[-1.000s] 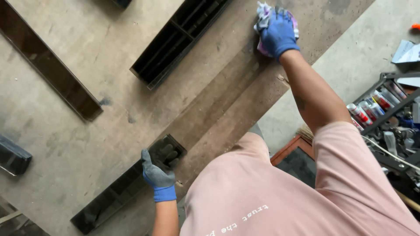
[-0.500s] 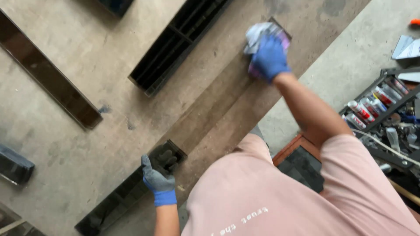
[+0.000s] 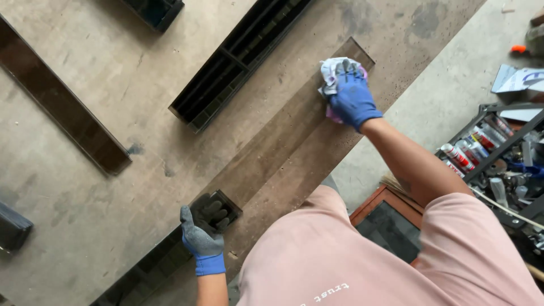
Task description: Cleaning and wiping long reflective metal strips using a cloth on a workbench
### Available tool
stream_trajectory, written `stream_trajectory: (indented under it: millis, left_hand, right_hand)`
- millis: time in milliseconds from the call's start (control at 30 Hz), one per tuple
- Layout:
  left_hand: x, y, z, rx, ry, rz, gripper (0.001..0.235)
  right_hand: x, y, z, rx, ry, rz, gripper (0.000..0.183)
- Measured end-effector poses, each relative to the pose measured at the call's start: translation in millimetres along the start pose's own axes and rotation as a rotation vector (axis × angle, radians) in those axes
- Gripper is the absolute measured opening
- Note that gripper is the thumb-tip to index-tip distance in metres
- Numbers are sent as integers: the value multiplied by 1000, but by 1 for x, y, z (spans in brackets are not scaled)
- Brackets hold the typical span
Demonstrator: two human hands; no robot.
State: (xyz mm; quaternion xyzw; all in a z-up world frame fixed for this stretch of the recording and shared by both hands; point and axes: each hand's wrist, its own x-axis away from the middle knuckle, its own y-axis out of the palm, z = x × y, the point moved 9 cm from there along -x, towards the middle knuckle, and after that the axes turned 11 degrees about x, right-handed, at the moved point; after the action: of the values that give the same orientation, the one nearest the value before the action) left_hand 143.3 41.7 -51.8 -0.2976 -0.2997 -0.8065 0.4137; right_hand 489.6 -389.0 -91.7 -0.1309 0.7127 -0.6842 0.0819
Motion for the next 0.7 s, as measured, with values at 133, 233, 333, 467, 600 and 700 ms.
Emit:
stream_trajectory:
  millis: [133, 233, 333, 467, 600, 700]
  left_hand:
    - [30, -20, 2, 107, -6, 79, 60]
    - [19, -3, 8, 83, 90, 139, 55]
    - [21, -18, -3, 57, 137, 208, 55]
    - [24, -16, 0, 277, 208, 284, 37]
    - [22, -7, -4, 249, 145, 282, 43]
    - [29, 0, -3, 390, 171, 331, 58]
  right_hand:
    - [26, 13, 2, 134, 74, 36, 103]
    - [48, 10, -99, 87, 5, 70, 112]
    - [109, -11, -187, -83, -270, 145, 94]
    - [40, 99, -25, -5, -298, 322, 72]
    - [34, 4, -36, -35, 157, 105, 67]
    - [78, -20, -169, 113, -324, 377, 24]
